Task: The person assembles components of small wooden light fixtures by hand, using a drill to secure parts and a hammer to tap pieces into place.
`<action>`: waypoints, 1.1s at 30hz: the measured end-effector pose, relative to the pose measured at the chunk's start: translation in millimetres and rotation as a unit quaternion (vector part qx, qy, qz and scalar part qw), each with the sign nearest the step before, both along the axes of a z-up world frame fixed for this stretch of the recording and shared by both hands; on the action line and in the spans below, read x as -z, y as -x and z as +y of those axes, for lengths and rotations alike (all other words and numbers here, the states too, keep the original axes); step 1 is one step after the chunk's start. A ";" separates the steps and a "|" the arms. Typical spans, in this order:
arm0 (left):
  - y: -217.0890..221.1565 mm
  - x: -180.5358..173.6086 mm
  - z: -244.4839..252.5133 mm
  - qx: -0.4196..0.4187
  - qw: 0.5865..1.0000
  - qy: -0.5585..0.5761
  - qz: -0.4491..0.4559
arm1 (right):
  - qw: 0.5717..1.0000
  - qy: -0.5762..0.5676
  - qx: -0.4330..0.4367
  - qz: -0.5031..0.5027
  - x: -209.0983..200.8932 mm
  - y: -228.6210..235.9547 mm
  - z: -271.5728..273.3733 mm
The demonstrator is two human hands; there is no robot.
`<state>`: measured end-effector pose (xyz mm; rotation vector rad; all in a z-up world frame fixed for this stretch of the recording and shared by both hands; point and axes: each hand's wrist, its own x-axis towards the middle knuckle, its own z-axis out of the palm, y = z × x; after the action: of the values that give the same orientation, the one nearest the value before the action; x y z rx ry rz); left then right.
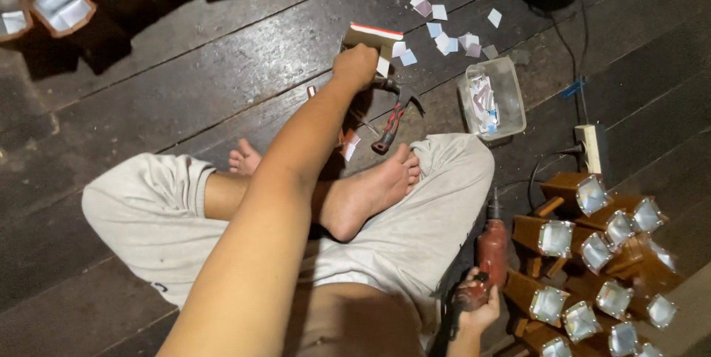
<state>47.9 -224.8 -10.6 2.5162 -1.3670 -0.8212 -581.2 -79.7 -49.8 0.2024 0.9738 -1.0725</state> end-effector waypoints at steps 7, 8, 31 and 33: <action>-10.9 8.1 -12.0 -0.038 0.998 -0.053 0.005 | 0.912 -0.058 -0.149 0.377 10.0 0.8 -20.5; -8.7 2.9 -13.4 -0.027 0.998 -0.065 -0.006 | 0.857 -0.045 -0.166 0.486 1.5 -4.7 -22.6; -11.4 -30.4 38.0 0.009 0.958 0.279 0.059 | 0.427 0.552 -0.155 0.699 -124.4 -233.7 -121.4; -16.2 -25.4 34.4 0.003 0.962 0.269 0.048 | 0.416 0.608 -0.177 0.653 -128.0 -267.3 -125.8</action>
<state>64.1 -190.4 14.8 2.0265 -1.3426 -0.4773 -313.9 -205.5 78.1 -2.3187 1.1115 -1.1488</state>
